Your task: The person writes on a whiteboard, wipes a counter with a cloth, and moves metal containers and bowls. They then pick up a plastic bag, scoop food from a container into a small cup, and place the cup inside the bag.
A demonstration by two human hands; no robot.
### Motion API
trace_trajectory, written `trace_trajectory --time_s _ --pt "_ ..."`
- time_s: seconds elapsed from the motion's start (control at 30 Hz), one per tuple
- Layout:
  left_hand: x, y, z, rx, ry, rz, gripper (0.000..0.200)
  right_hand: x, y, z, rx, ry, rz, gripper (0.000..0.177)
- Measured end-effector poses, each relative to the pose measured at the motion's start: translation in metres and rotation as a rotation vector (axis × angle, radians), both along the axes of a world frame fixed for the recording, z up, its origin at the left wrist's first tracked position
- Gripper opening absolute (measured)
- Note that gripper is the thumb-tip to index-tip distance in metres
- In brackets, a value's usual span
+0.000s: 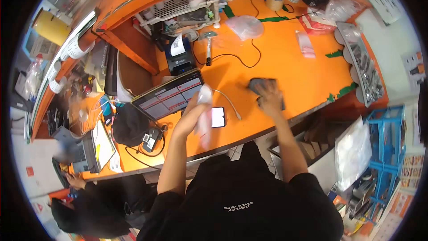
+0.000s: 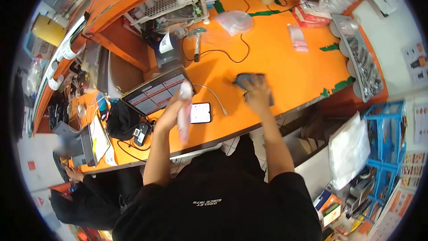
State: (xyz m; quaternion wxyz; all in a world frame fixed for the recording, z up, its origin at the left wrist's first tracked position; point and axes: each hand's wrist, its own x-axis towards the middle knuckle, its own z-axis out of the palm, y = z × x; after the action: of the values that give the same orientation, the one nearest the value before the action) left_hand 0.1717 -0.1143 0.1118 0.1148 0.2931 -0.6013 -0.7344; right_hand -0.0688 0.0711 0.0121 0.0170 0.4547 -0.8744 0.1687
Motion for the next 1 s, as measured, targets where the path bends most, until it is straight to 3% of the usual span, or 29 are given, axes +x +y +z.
trace_trajectory --time_s 0.07,0.13,0.23,0.3,0.37,0.43,0.47,0.5,0.57,0.6,0.67,0.7,0.73,0.77,0.8,0.87,1.0 --pt "-0.042 0.001 0.020 -0.146 0.011 -0.007 0.063 0.052 0.002 -0.004 -0.027 -0.069 0.136 0.049" --pt "-0.090 -0.010 0.008 -0.131 0.022 -0.033 0.070 0.090 0.012 0.000 -0.019 -0.246 0.204 0.048" --pt "-0.145 -0.013 -0.028 -0.300 -0.005 0.082 0.076 0.121 0.018 0.011 -0.101 -0.276 0.178 0.044" --pt "-0.144 -0.004 -0.024 -0.800 -0.123 0.204 0.075 0.127 0.020 0.012 -0.130 -0.282 0.174 0.042" --pt "-0.097 -0.006 0.003 -0.762 -0.191 -0.235 0.073 0.129 0.025 0.006 -0.167 -0.362 0.234 0.037" --pt "-0.055 -0.010 -0.004 -0.993 -0.437 -0.553 0.070 0.134 0.025 0.015 -0.178 -0.362 0.271 0.036" --pt "-0.036 -0.008 -0.010 -1.172 -0.511 -0.650 0.069 0.135 0.024 0.019 -0.186 -0.361 0.306 0.035" --pt "-0.016 -0.008 -0.036 -1.326 -0.394 -0.554 0.071 0.131 0.024 0.018 -0.188 -0.362 0.313 0.035" --pt "-0.004 -0.006 -0.047 -1.380 -0.424 -0.605 0.073 0.107 0.023 0.020 -0.109 -0.813 0.396 0.033" --pt "0.001 -0.005 -0.051 -1.430 -0.449 -0.668 0.075 0.098 0.024 0.021 -0.219 -1.268 0.204 0.031" --pt "0.008 -0.004 -0.053 -1.474 -0.426 -0.658 0.077 0.073 0.022 0.022 -0.516 -1.175 -0.063 0.033" --pt "0.009 -0.004 -0.048 -1.459 -0.420 -0.706 0.076 0.058 0.022 0.028 -0.524 -1.123 -0.173 0.034" --pt "0.010 -0.005 -0.045 -1.447 -0.412 -0.755 0.075 0.038 0.023 0.016 -0.422 -0.873 -0.214 0.036" --pt "0.012 -0.008 -0.047 -1.441 -0.358 -0.753 0.072 0.021 0.027 0.004 -0.273 -0.178 -0.095 0.040" --pt "0.016 -0.008 -0.050 -1.447 -0.366 -0.757 0.072 0.027 0.025 0.001 -0.281 -0.185 -0.095 0.040" --pt "0.028 -0.009 -0.050 -1.489 -0.140 -0.642 0.067 0.045 0.015 -0.002 -0.039 0.184 -0.244 0.046" --pt "0.066 -0.010 -0.003 -1.270 -0.095 -0.469 0.068 0.118 -0.016 -0.003 -0.053 0.061 -0.023 0.048"
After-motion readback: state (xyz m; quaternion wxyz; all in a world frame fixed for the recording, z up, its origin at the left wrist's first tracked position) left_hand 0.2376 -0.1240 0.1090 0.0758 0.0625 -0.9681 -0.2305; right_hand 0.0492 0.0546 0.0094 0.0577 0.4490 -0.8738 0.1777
